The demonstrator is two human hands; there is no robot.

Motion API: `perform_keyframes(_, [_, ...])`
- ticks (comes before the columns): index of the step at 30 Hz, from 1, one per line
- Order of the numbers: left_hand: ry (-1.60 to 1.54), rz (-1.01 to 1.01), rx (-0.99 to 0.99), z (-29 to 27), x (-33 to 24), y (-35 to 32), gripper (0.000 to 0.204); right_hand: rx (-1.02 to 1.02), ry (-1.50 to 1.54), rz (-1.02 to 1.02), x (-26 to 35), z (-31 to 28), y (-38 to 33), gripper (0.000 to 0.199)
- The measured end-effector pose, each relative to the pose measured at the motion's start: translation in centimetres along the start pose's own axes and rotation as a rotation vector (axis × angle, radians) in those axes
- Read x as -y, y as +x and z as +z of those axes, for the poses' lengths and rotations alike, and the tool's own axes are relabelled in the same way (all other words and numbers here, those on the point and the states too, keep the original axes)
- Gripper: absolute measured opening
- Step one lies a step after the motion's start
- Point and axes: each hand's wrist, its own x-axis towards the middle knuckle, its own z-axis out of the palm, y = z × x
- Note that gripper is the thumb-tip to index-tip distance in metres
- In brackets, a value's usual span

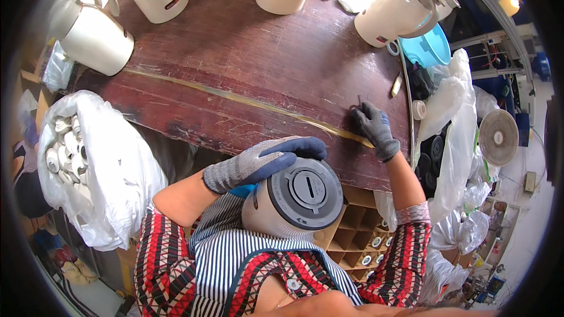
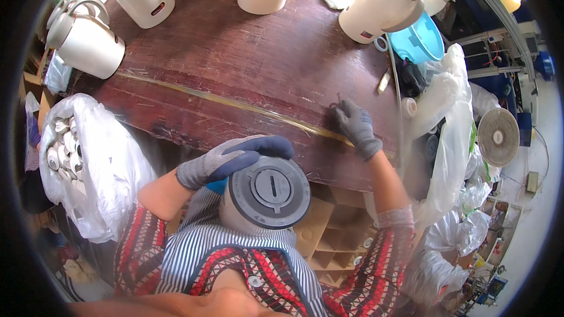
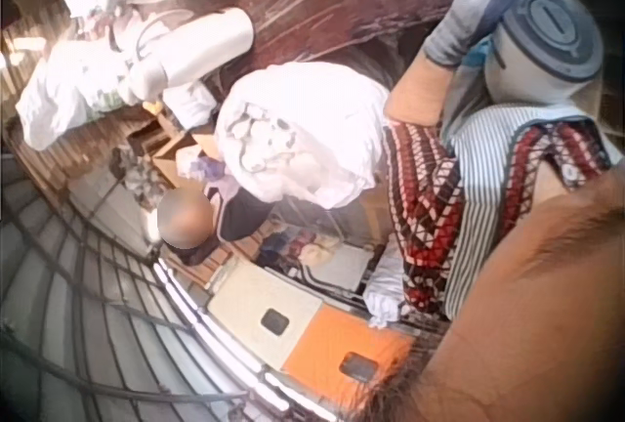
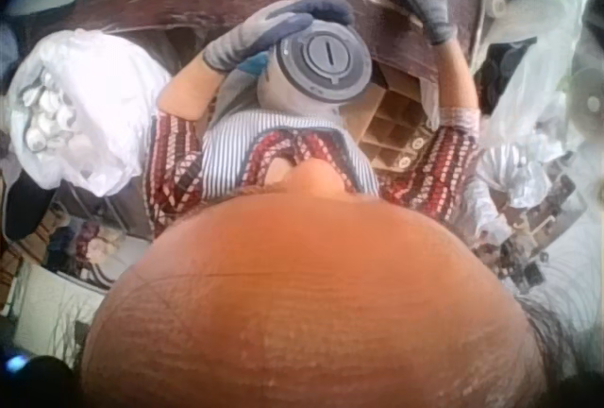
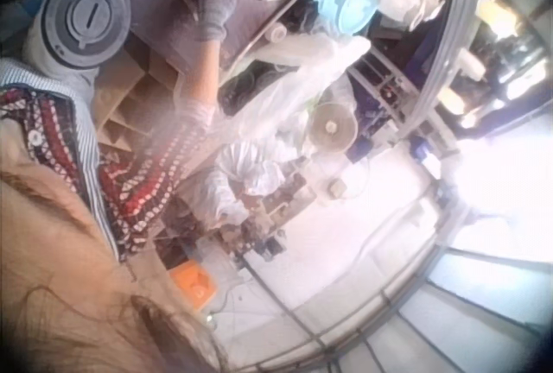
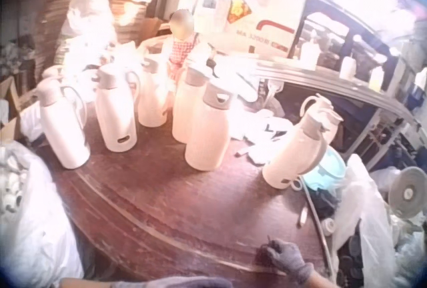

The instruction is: The person repeatedly picks up white thermos bodies, inserts inner liners, and screws on lids. They handle each unit one at a time, place finished thermoses on the table, and retrieve new parts from a nearby crate.

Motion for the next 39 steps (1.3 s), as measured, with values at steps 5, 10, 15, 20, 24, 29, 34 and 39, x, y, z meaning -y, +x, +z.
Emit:
perform_keyframes(5, [0.176, -0.003, -0.072, 0.0, -1.8, -1.9, 0.057, -0.261, -0.021, -0.607, 8.2, -2.9, -5.8, 0.055])
perform_keyframes(10, [0.54, 0.256, 0.083, -2.0, 0.7, -0.9, 0.048, 0.424, 0.17, -1.086, 14.6, -4.6, -15.2, 0.08])
perform_keyframes(15, [-0.157, -0.227, 0.52, -2.7, 0.9, 6.6, 0.045, 0.466, 0.212, -1.007, 23.7, -4.6, -14.7, 0.08])
perform_keyframes(20, [0.404, 0.131, 0.142, -4.0, -2.5, 3.1, 0.044, 0.528, 0.206, -1.24, 17.2, -7.2, -13.2, 0.071])
perform_keyframes(24, [0.101, -0.194, 0.264, -1.9, 0.0, 5.8, 0.047, 0.605, 0.483, -1.284, 22.6, -3.7, -13.7, 0.069])
perform_keyframes(29, [0.754, 0.14, 0.233, -5.6, -0.5, 2.5, 0.049, 0.578, 0.293, -1.253, 17.4, -6.5, -12.0, 0.065])
perform_keyframes(34, [0.079, -0.254, 0.478, -1.9, -0.5, 7.1, 0.044, 0.591, 0.534, -1.362, 24.1, -3.2, -11.7, 0.065])
perform_keyframes(39, [0.355, 0.006, 0.134, -6.0, -5.3, 2.3, 0.043, 0.578, 0.314, -1.268, 17.5, -5.9, -11.8, 0.071])
